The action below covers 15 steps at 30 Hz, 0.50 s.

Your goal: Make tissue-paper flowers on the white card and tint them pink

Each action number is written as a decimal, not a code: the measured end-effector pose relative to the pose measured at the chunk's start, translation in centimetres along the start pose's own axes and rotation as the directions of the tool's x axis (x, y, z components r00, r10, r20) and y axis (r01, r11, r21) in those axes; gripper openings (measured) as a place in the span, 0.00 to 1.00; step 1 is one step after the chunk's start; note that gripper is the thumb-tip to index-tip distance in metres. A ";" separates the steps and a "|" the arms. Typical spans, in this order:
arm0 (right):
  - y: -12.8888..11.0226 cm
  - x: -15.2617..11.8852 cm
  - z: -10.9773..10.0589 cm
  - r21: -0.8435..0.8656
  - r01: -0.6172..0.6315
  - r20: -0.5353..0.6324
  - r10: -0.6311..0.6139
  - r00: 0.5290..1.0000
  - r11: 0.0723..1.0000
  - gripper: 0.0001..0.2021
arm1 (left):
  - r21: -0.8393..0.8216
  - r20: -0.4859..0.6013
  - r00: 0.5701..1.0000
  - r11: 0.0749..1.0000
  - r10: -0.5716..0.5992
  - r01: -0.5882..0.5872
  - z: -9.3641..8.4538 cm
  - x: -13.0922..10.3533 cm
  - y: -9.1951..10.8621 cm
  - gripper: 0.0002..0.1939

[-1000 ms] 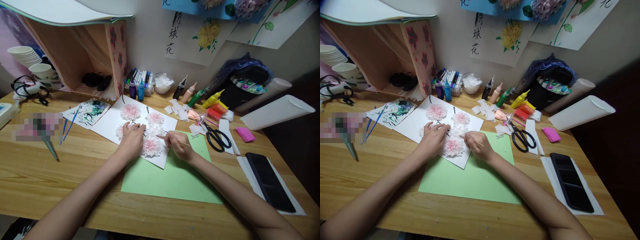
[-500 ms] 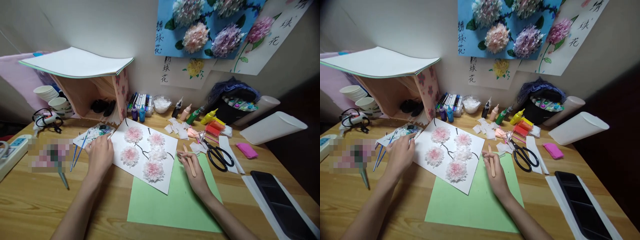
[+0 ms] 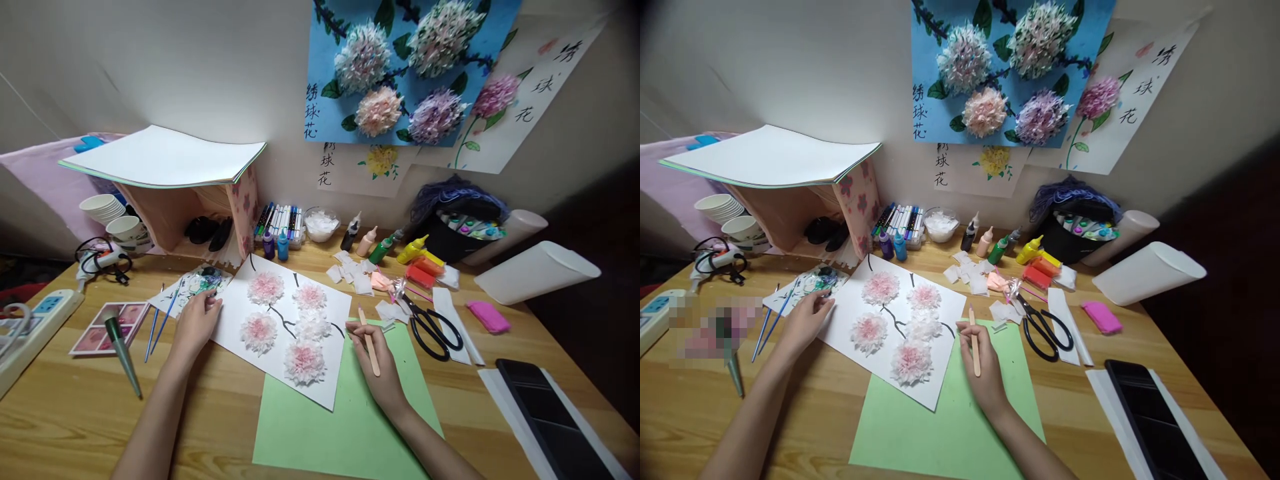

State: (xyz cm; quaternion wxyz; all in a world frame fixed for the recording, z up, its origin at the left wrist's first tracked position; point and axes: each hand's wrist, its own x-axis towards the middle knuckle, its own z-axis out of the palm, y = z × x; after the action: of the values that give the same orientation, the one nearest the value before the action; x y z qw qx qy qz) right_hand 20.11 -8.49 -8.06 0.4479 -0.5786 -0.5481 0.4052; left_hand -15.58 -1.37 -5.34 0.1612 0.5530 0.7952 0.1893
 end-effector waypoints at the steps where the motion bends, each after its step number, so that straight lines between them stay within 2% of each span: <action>1: 0.1 0.1 0.0 0.015 0.003 -0.007 -0.003 1.000 1.000 0.07 | -0.008 0.016 1.000 1.000 -0.016 0.017 -0.1 0.0 0.0 0.25; 3: 0.2 0.2 0.0 0.055 0.011 -0.025 -0.009 1.000 0.998 0.08 | -0.027 0.058 0.998 0.999 -0.017 0.018 -0.3 0.0 0.2 0.22; 8: 0.4 0.4 0.0 0.112 0.030 -0.064 -0.023 0.998 0.993 0.08 | -0.224 0.138 0.978 0.966 0.158 -0.125 -1.4 -1.0 1.4 0.19; 11: 0.5 0.5 -0.6 0.076 0.057 -0.113 -0.049 0.992 0.995 0.09 | -0.409 0.162 0.974 0.909 0.160 -0.082 -2.8 -2.1 1.9 0.21; 15: 0.2 1.3 -1.9 0.114 0.096 -0.170 -0.076 0.982 0.989 0.12 | -0.591 0.141 0.987 0.806 0.080 0.019 -4.3 -3.7 1.7 0.26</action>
State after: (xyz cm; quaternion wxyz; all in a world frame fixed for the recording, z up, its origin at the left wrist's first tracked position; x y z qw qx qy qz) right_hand 22.12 -7.39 -7.69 0.5433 -0.5577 -0.5079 0.3686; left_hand -14.96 -4.89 -0.57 0.3849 0.5015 0.6725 0.3849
